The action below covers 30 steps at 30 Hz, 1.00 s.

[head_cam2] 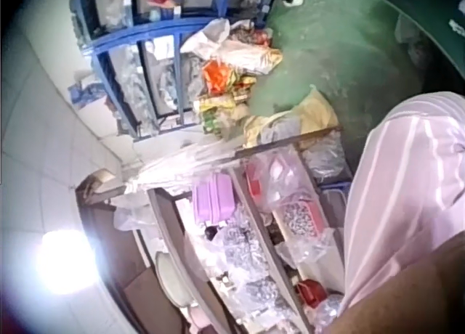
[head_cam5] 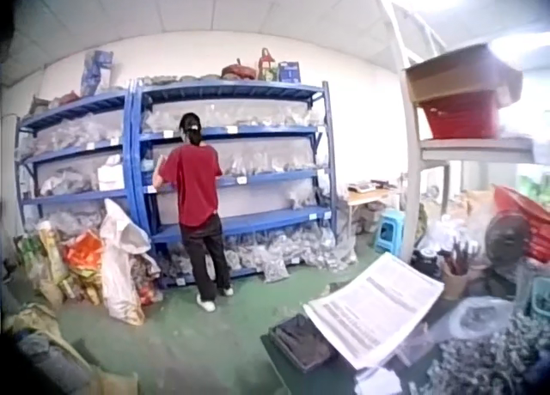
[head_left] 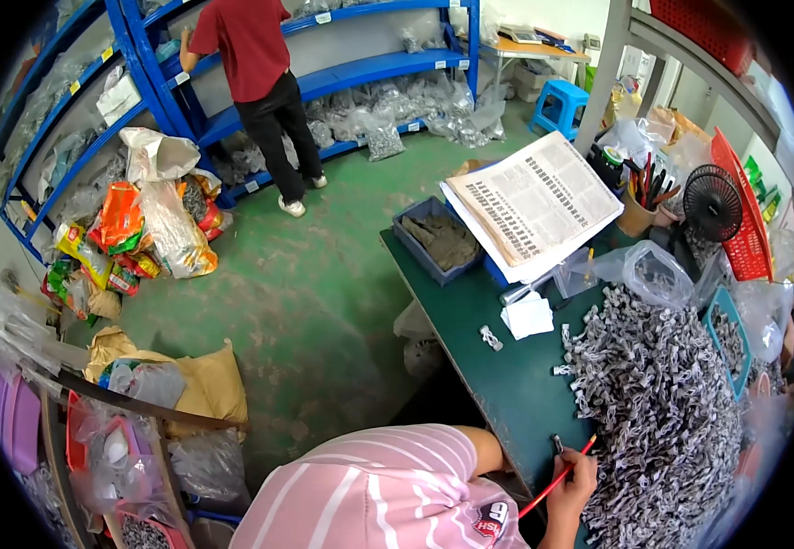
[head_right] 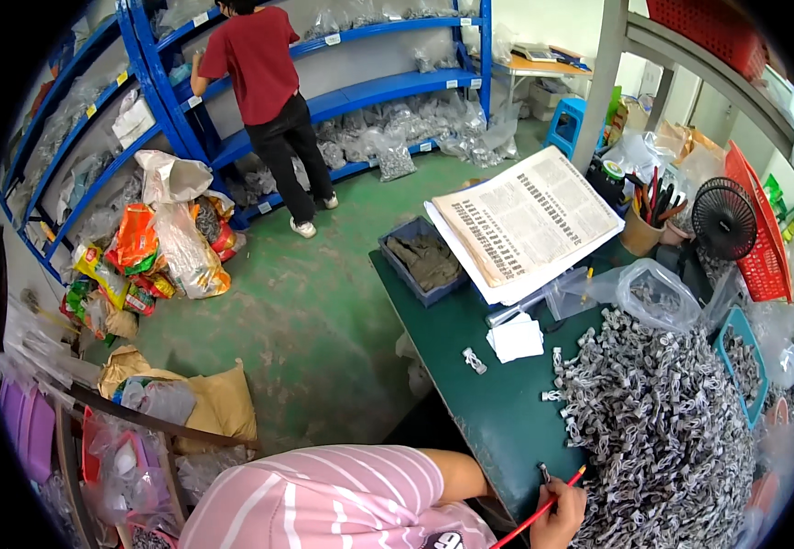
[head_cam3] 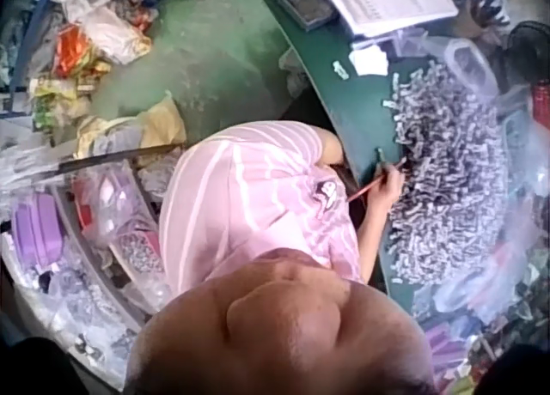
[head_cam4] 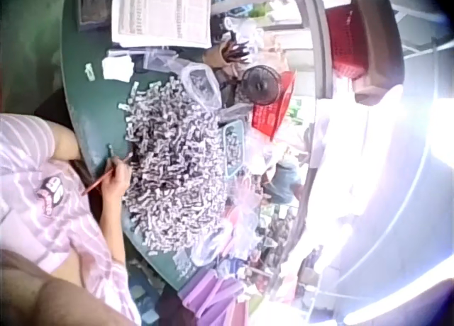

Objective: The person assembles metal hooks by fitting two small metal parts together by hand, then places the assembled hooks into a clear plastic bag.

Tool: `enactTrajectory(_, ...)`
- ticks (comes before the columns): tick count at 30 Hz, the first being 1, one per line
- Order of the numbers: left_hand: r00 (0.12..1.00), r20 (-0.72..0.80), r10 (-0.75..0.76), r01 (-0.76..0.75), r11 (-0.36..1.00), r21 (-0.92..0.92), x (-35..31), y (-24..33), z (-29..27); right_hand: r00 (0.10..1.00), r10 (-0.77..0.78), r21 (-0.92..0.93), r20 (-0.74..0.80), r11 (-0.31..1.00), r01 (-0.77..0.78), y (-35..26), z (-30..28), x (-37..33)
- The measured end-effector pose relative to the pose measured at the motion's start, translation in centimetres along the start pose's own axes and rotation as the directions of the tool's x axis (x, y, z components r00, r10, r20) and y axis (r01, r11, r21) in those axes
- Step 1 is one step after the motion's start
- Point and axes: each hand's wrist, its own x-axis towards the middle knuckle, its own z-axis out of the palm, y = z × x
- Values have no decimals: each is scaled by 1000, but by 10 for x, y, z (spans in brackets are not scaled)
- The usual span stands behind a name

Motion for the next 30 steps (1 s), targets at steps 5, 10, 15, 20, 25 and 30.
enactTrajectory(5,998,-59,27,-9,959,282,-19,13,-9,988,110,150,-104,984,-93,7,-10,-11)
enactTrajectory(10,1000,-4,7,-4,891,454,-22,32,-27,962,228,273,-150,945,-182,8,-14,-3)
enactTrajectory(15,999,31,8,-24,837,547,-53,49,-42,993,112,188,-23,976,-105,10,-9,6)
enactTrajectory(20,989,44,139,-139,806,575,-119,59,-70,995,-10,4,94,1000,9,14,3,3)
enactTrajectory(25,979,-24,-203,201,935,292,-161,136,-108,989,148,531,-21,840,-114,12,10,4)
enactTrajectory(30,922,-340,-185,-35,834,-550,-140,144,-100,991,114,627,-65,777,-49,5,8,7)
